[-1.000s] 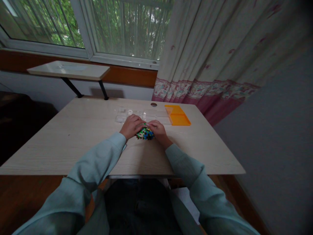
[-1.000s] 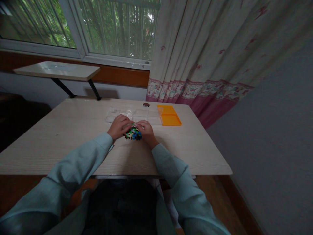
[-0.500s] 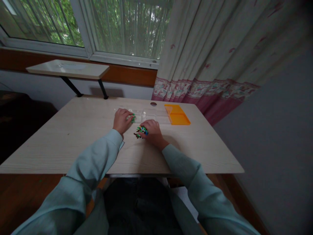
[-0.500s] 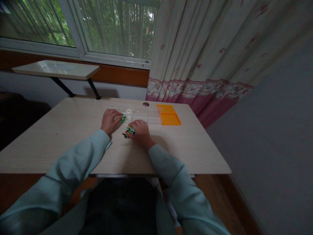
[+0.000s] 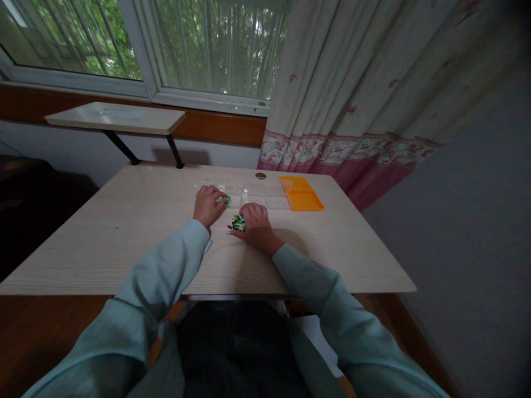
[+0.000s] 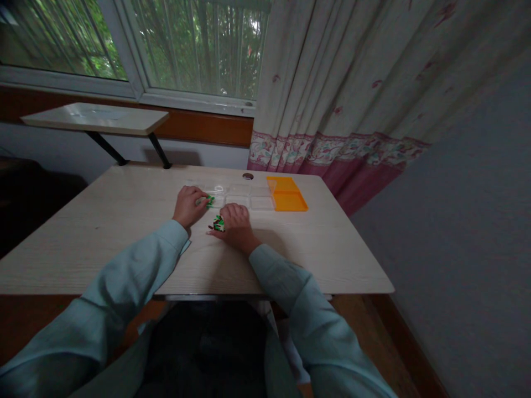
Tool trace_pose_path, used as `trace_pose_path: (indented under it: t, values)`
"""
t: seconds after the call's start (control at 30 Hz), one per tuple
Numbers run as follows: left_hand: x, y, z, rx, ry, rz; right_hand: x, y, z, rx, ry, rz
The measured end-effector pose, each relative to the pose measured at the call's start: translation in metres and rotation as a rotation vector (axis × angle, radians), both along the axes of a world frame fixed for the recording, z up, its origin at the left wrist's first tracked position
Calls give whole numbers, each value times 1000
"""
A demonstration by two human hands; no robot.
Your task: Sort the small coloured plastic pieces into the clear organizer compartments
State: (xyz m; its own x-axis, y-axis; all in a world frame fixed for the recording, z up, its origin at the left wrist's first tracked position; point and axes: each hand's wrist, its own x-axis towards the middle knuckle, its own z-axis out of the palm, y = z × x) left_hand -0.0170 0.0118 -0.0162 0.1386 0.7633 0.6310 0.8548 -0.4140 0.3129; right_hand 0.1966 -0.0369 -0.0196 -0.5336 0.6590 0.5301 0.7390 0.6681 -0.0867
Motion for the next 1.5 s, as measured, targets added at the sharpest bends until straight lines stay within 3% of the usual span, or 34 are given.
trace_pose_path:
  t: [0.53, 0.7, 0.9, 1.23, 1.37, 1.5]
  values:
    - [-1, 1, -5, -14, 11, 34, 19, 23, 5, -68, 12, 62]
    - [-2, 1, -5, -18, 25, 25, 33, 28, 10, -120, 172, 64]
    - [-3, 2, -5, -34, 34, 20, 63, 40, 12, -39, 414, -53]
    - [-3, 1, -4, -57, 18, 18, 60, 41, 6, -140, 375, -3]
    - [0, -2, 1, -40, 12, -61, 56, 39, 4, -172, 284, 28]
    - [4, -8, 7, -37, 63, -242, 45, 33, 0, -191, 185, 74]
